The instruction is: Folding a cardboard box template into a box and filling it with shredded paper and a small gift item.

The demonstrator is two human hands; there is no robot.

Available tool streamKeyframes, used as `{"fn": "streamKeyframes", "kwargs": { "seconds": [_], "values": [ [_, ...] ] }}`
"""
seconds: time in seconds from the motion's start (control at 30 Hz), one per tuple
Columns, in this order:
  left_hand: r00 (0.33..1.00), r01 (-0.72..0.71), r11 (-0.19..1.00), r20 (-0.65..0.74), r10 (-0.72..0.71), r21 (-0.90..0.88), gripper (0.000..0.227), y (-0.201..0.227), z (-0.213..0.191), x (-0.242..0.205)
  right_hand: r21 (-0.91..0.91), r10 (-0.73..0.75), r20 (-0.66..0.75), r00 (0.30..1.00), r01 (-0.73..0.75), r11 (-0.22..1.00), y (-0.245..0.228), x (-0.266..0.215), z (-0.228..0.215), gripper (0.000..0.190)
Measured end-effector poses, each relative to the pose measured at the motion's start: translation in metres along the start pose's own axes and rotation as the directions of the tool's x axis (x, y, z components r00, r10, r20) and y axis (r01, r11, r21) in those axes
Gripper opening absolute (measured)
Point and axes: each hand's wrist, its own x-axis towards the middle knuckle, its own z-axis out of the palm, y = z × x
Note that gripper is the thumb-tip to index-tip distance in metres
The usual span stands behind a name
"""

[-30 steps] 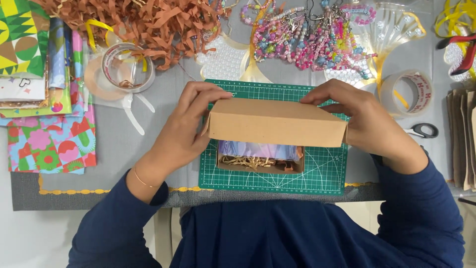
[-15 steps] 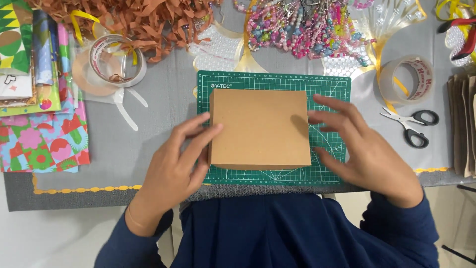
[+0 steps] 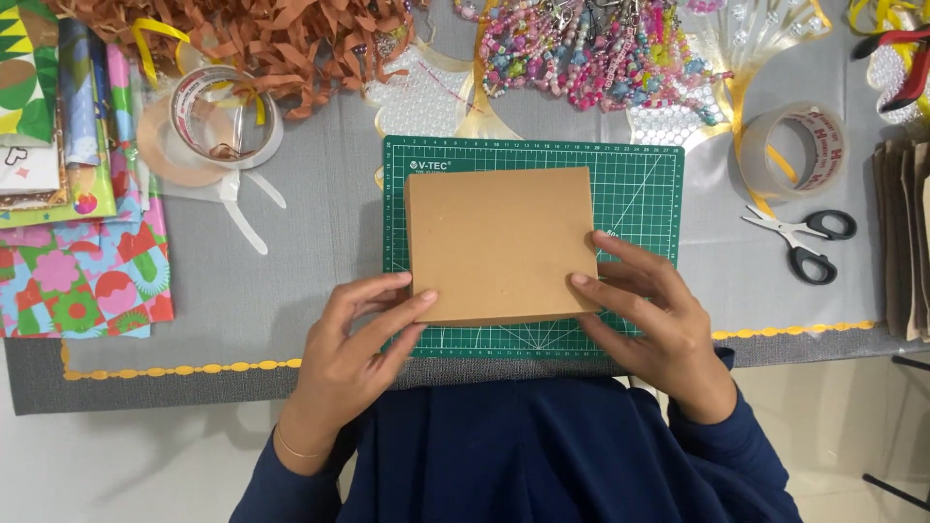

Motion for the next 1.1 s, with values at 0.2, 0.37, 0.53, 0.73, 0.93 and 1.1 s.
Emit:
{"fn": "streamKeyframes", "kwargs": {
  "seconds": [0.2, 0.37, 0.53, 0.73, 0.93, 1.1],
  "values": [
    [0.993, 0.062, 0.99, -0.094, -0.075, -0.13, 0.04, -0.001, 0.005, 0.004, 0.049, 0.036, -0.215, 0.976, -0.026, 0.998, 0.003, 0.001, 0.018, 0.038],
    [0.993, 0.01, 1.0, -0.116, -0.007, 0.028, 0.041, -0.006, 0.013, -0.003, -0.013, -0.039, -0.216, 0.976, 0.037, 0.999, 0.011, -0.003, 0.028, 0.036],
    [0.982, -0.009, 0.998, -0.186, 0.02, 0.061, 0.034, 0.001, 0.014, 0.004, -0.083, -0.049, -0.244, 0.968, 0.03, 0.996, 0.01, -0.011, 0.033, 0.043],
    [0.968, 0.007, 0.998, -0.25, 0.009, 0.064, 0.03, 0.008, 0.018, 0.013, -0.309, -0.147, -0.303, 0.942, 0.049, 0.95, 0.003, -0.008, 0.038, 0.026],
    [0.962, -0.006, 0.954, -0.258, 0.088, 0.301, 0.028, 0.01, 0.019, 0.024, -0.4, -0.159, -0.295, 0.942, 0.029, 0.916, 0.001, 0.003, 0.033, 0.019],
    [0.948, -0.066, 0.919, -0.263, 0.179, 0.389, 0.025, 0.015, 0.034, 0.024, -0.407, -0.116, -0.266, 0.957, -0.002, 0.914, 0.002, 0.013, -0.002, 0.02]
  ]
}}
